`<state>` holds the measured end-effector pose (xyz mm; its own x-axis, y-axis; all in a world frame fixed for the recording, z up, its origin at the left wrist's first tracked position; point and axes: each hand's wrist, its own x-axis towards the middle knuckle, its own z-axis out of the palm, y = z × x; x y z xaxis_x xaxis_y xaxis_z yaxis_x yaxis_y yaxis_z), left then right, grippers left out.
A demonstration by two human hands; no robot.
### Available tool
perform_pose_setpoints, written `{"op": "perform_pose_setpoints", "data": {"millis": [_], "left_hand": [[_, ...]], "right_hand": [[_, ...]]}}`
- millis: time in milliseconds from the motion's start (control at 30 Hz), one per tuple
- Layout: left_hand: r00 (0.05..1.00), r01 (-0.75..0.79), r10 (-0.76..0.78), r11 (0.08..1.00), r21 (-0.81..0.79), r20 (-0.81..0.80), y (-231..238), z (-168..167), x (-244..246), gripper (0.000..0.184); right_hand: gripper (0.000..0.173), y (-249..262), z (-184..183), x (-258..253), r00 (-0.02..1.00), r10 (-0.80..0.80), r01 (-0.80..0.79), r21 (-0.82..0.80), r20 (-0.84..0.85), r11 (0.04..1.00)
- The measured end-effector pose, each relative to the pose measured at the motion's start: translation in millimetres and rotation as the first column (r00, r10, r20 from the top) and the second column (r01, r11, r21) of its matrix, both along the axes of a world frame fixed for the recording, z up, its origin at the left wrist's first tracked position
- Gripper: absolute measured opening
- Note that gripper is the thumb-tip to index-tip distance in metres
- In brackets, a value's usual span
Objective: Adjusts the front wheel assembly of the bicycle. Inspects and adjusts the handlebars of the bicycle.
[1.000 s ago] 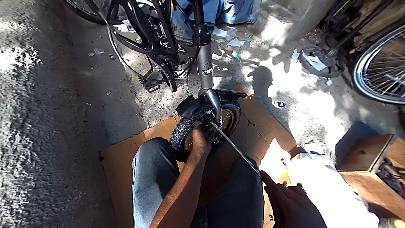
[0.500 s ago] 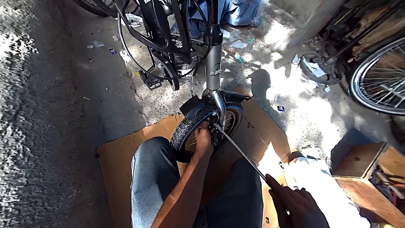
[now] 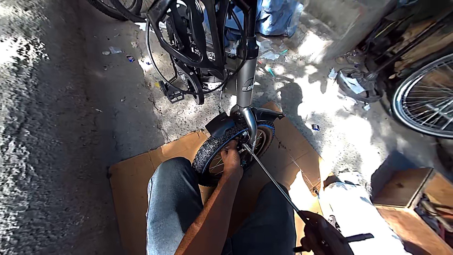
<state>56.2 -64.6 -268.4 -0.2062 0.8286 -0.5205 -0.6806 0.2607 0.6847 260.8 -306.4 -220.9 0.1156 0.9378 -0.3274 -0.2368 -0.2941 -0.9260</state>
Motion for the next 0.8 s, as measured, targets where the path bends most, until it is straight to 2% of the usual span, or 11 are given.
{"op": "perform_pose_setpoints", "data": {"millis": [100, 200, 300, 367, 433, 467, 500, 533, 633, 733, 800], "left_hand": [[1.0, -0.003, 0.003, 1.0, -0.002, -0.006, 0, 1, 0, 0.025], [1.0, 0.002, -0.003, 1.0, -0.017, -0.011, 1, 2, 2, 0.024], [1.0, 0.019, -0.019, 1.0, -0.008, -0.019, -1, 5, 1, 0.027], [1.0, 0.014, -0.014, 1.0, -0.003, -0.009, -1, 6, 1, 0.026], [1.0, 0.007, -0.007, 1.0, 0.001, 0.007, -1, 4, 2, 0.026], [1.0, 0.005, -0.005, 1.0, 0.002, 0.007, -1, 3, 2, 0.026], [1.0, 0.003, -0.003, 1.0, 0.003, 0.006, 0, 3, 3, 0.026], [1.0, 0.0, 0.0, 1.0, 0.004, 0.005, 1, 3, 3, 0.027], [1.0, 0.011, -0.011, 1.0, 0.004, 0.015, 3, 0, 3, 0.028], [0.999, 0.033, -0.034, 0.999, 0.028, 0.022, 5, -6, 2, 0.027], [0.998, 0.044, -0.045, 0.998, 0.033, 0.036, 5, -9, 0, 0.027]], "right_hand": [[0.042, -1, -3, 0, 0.982, 0.011, -0.023, -0.059, -0.191, 0.998], [0.05, -3, 5, -4, 0.974, -0.042, 0.033, -0.044, -0.222, 0.998], [0.065, -8, 4, -9, 0.985, -0.151, 0.159, 0.096, -0.086, 0.983], [0.066, -15, -6, -10, 0.98, -0.19, 0.173, 0.204, 0.065, 0.964], [0.069, -24, -9, -11, 0.904, -0.223, 0.132, 0.257, 0.366, 0.957], [0.068, -28, -7, -13, 0.852, -0.241, 0.131, 0.256, 0.465, 0.958], [0.065, -29, -6, -14, 0.835, -0.252, 0.148, 0.242, 0.489, 0.959], [0.065, -29, -3, -12, 0.855, -0.243, 0.16, 0.212, 0.457, 0.964], [0.067, -23, 4, -10, 0.95, -0.238, 0.228, 0.074, 0.199, 0.971], [0.072, -18, 0, -6, 0.961, -0.277, 0.277, -0.017, -0.015, 0.961], [0.073, -19, -4, 0, 0.967, -0.242, 0.241, -0.025, -0.075, 0.97]]}}
